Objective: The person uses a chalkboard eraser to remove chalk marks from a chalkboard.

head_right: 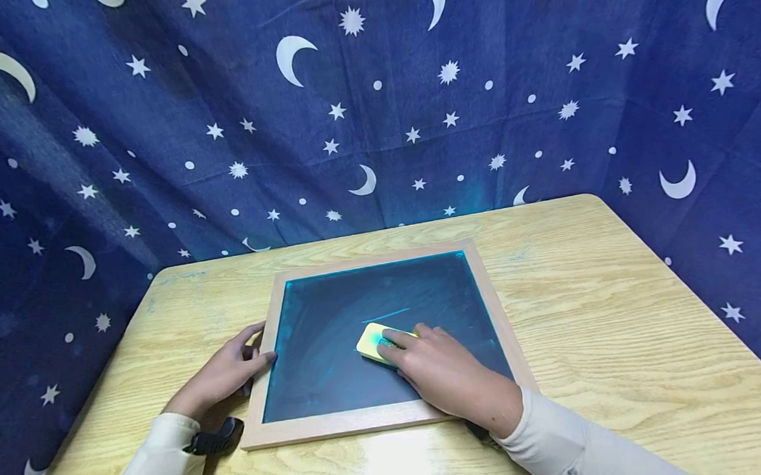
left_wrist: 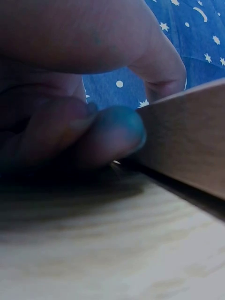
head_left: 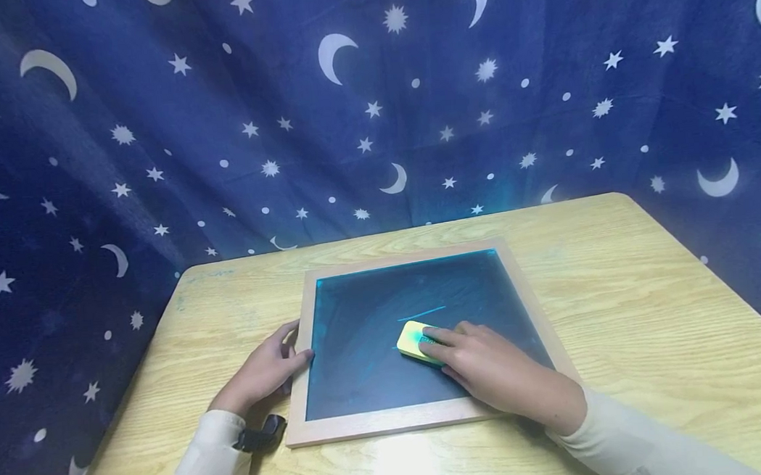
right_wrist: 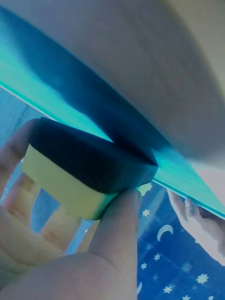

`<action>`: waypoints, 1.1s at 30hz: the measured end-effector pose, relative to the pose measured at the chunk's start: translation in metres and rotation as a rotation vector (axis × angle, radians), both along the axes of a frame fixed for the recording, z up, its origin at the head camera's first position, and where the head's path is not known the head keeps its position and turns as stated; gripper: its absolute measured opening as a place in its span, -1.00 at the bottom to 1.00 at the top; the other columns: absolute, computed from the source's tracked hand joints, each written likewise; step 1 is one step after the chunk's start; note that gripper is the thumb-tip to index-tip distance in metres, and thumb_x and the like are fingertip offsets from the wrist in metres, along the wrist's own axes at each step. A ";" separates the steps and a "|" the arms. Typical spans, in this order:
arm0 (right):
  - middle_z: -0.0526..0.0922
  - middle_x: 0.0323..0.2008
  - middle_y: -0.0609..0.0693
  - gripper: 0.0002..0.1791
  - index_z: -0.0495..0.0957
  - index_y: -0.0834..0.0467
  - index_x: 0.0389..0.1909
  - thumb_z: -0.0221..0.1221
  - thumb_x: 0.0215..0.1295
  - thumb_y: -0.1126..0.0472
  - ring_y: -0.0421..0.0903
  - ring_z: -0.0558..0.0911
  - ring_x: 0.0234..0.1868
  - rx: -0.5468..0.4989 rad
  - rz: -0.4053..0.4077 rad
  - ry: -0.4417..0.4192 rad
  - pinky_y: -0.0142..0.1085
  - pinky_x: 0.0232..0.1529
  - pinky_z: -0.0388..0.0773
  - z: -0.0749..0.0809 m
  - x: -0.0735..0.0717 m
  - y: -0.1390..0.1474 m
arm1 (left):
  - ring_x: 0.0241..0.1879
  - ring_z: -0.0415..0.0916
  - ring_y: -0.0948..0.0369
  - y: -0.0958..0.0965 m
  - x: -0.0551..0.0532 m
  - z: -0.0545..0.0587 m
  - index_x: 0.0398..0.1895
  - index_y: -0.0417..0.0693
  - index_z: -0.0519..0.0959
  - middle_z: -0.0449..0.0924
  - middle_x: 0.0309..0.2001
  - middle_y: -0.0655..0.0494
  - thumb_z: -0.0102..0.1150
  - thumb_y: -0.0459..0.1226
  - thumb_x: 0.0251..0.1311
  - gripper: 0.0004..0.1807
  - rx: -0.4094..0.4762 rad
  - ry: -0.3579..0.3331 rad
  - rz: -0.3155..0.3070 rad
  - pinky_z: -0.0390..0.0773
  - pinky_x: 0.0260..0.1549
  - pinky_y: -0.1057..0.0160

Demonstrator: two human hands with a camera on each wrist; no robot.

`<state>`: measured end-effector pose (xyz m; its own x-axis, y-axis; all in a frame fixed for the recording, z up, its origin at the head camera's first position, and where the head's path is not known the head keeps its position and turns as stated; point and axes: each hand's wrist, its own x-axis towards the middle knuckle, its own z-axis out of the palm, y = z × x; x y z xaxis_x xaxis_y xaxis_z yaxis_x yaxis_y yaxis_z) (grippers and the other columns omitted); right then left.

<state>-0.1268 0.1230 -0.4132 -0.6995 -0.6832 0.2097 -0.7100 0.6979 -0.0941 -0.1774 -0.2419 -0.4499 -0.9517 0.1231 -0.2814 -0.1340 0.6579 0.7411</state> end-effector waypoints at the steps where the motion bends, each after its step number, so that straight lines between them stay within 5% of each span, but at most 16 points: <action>1: 0.59 0.26 0.04 -0.54 0.58 0.05 0.22 0.32 0.29 0.19 0.02 0.64 -0.06 0.009 0.005 -0.011 -0.10 -0.11 0.63 0.001 0.000 -0.002 | -0.74 0.35 0.24 0.000 -0.001 0.000 0.54 0.04 0.12 0.51 -0.49 0.04 0.19 -0.14 0.32 -0.23 0.000 0.002 -0.002 0.44 -0.73 0.25; 14: 0.53 0.33 -0.03 -0.52 0.51 -0.02 0.26 0.29 0.32 0.18 0.00 0.62 -0.08 0.068 0.111 -0.026 -0.14 -0.12 0.62 -0.001 0.007 -0.024 | -0.74 0.36 0.24 -0.001 -0.001 -0.003 0.54 0.03 0.12 0.53 -0.46 0.02 0.20 -0.12 0.32 -0.22 0.006 0.003 -0.016 0.45 -0.71 0.25; 26: 0.52 0.33 -0.01 -0.50 0.50 -0.03 0.28 0.29 0.33 0.18 0.01 0.63 -0.06 0.066 0.114 -0.025 -0.14 -0.06 0.63 -0.004 0.004 -0.021 | -0.75 0.37 0.23 0.000 -0.001 -0.003 0.53 0.05 0.13 0.53 -0.49 0.03 0.19 -0.13 0.33 -0.24 0.003 0.007 -0.018 0.47 -0.71 0.23; 33: 0.54 0.31 0.01 -0.50 0.53 -0.02 0.27 0.31 0.30 0.19 0.01 0.64 -0.05 0.040 0.036 -0.046 -0.13 -0.12 0.66 -0.002 -0.003 -0.008 | -0.72 0.41 0.22 -0.002 -0.002 -0.002 0.55 0.03 0.11 0.56 -0.46 0.02 0.20 -0.11 0.32 -0.22 -0.016 0.009 -0.014 0.48 -0.70 0.22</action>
<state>-0.1293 0.1149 -0.4154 -0.6827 -0.7152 0.1495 -0.7301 0.6760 -0.1001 -0.1790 -0.2437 -0.4523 -0.9525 0.1316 -0.2748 -0.1183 0.6715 0.7315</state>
